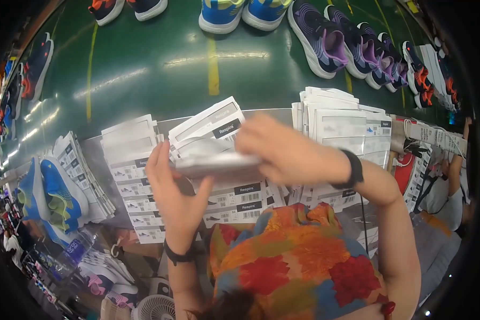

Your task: Matching pairs of shoes and verifying them against printed labels on a production line.

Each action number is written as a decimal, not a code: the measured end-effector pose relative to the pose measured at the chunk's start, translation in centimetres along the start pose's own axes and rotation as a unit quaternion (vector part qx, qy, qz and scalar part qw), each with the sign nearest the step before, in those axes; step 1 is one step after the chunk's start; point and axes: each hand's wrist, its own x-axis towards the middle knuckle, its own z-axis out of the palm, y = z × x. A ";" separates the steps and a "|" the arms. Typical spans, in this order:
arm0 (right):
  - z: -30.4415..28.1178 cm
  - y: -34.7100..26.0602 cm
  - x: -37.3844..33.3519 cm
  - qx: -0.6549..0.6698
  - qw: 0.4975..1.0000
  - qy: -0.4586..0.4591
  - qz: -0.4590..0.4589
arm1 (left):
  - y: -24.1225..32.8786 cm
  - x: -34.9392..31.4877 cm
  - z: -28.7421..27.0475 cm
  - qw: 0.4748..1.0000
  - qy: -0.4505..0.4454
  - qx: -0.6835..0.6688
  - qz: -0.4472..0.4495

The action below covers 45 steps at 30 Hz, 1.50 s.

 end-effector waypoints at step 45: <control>1.9 3.7 2.9 -0.102 0.992 0.080 0.005 | -0.6 -6.0 -3.1 0.939 -0.205 -0.186 0.204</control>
